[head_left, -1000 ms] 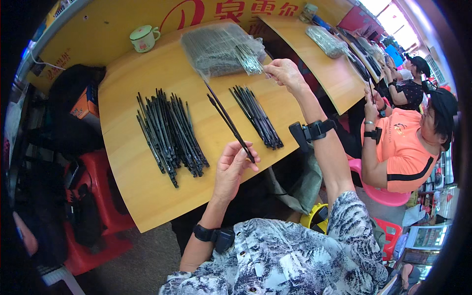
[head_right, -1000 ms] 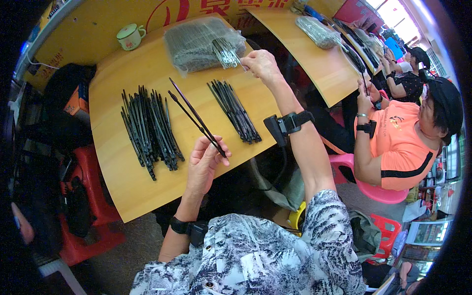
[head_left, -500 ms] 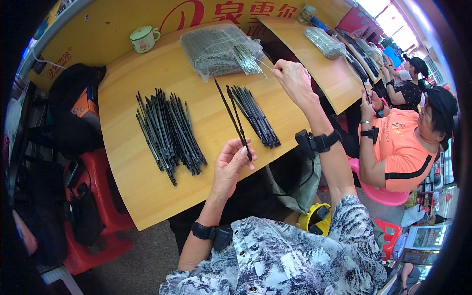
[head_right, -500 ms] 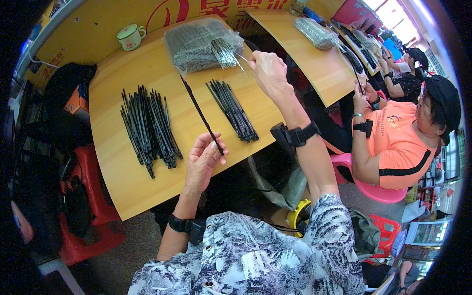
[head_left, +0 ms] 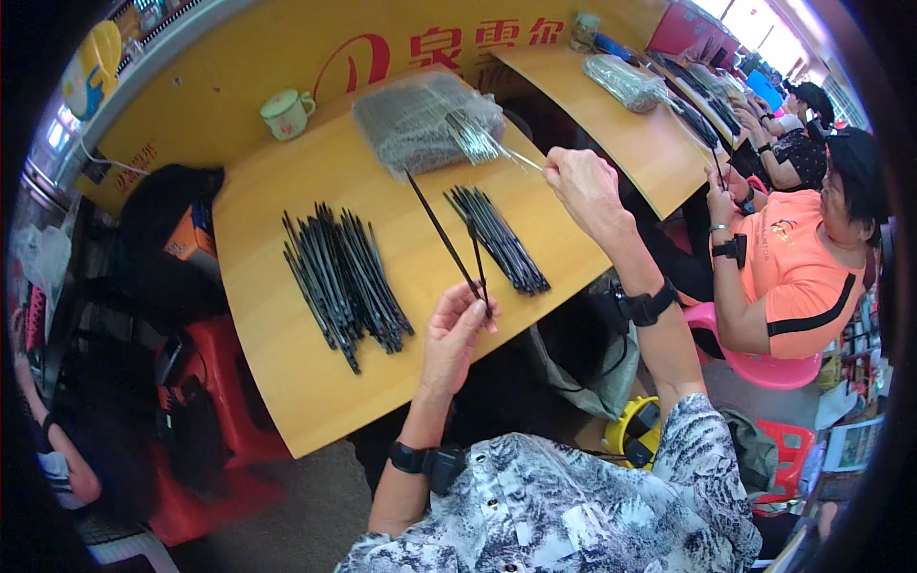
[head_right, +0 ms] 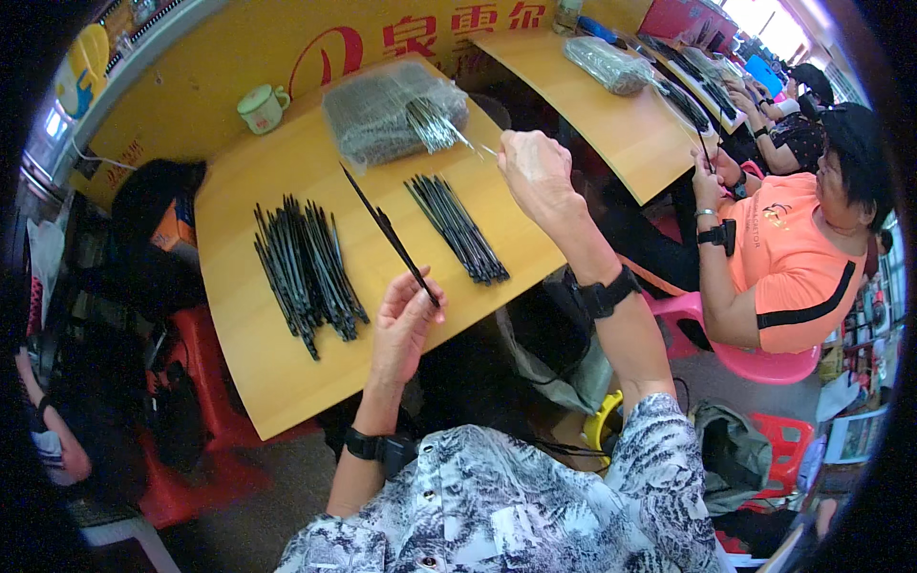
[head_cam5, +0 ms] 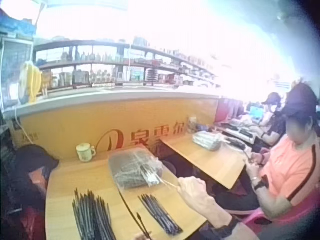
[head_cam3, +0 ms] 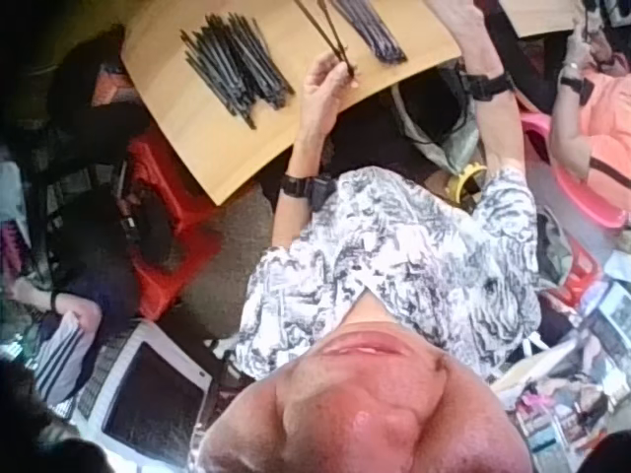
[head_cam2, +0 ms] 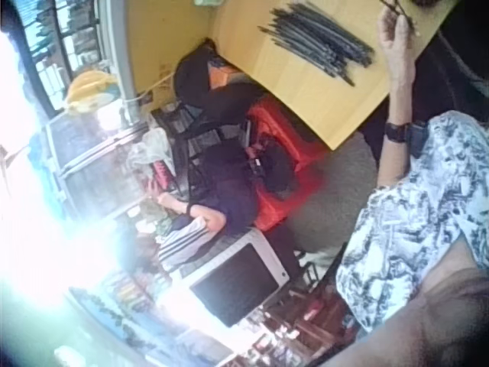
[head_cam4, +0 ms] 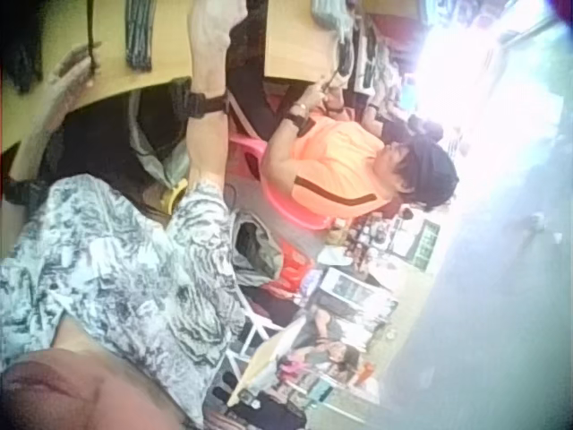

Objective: The recorder attaches small translucent parts to black plastic rods while seated at an assembly table in a manufacturing facility.

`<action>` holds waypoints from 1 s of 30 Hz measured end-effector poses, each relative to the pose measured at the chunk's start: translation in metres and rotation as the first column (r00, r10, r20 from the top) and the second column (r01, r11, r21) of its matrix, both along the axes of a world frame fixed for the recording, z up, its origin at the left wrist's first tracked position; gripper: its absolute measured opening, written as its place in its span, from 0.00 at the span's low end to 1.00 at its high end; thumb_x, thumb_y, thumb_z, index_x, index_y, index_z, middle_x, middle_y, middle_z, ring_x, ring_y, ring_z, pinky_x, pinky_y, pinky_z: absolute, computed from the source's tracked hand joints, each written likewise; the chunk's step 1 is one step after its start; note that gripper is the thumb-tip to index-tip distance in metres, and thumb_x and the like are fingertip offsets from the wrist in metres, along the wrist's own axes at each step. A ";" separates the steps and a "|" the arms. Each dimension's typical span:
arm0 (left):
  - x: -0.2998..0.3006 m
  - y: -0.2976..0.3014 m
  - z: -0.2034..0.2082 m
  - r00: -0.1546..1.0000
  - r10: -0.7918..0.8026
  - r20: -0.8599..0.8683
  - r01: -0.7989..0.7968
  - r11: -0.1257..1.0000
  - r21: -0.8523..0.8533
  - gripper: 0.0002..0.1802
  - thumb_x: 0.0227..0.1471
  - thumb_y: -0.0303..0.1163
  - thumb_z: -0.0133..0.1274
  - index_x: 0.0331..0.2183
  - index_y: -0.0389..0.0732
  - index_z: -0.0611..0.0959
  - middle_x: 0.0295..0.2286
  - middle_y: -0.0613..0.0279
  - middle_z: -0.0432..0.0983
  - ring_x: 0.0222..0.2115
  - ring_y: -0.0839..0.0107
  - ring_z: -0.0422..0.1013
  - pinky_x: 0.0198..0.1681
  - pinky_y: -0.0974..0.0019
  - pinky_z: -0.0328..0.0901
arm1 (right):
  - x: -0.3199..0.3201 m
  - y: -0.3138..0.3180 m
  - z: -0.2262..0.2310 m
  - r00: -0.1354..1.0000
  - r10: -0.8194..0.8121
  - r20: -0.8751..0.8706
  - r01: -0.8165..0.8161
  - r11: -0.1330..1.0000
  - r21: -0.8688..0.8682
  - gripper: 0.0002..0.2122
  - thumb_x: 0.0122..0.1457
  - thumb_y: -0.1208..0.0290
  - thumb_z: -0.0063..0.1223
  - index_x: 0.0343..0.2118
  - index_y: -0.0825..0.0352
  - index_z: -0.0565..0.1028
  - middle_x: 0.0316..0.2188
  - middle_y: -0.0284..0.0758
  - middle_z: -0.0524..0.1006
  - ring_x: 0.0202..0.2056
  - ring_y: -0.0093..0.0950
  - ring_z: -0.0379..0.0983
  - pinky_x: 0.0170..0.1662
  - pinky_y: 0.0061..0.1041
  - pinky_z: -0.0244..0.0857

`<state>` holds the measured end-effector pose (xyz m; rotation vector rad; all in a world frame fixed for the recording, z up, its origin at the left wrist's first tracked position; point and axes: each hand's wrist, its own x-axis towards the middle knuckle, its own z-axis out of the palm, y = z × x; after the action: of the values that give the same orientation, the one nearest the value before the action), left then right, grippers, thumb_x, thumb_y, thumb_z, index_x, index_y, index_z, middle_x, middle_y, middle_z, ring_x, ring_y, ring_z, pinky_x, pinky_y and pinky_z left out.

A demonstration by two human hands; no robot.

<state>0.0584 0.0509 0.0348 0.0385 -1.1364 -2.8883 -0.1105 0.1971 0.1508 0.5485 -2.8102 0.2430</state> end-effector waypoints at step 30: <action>0.009 -0.001 0.002 1.000 -0.011 -0.017 0.009 0.996 -0.086 0.16 0.49 0.24 0.50 0.42 0.34 0.72 0.31 0.60 0.73 0.30 0.77 0.69 0.34 0.75 0.64 | 0.115 0.032 -0.025 0.912 0.255 0.322 0.173 0.474 -0.863 0.06 0.56 0.71 0.48 0.30 0.69 0.69 0.22 0.27 0.70 0.21 0.12 0.63 0.23 0.12 0.58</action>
<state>0.0673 0.0501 0.0365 0.0048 -1.2593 -2.8390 0.0041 0.2288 0.1253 0.2990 -2.4677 1.9086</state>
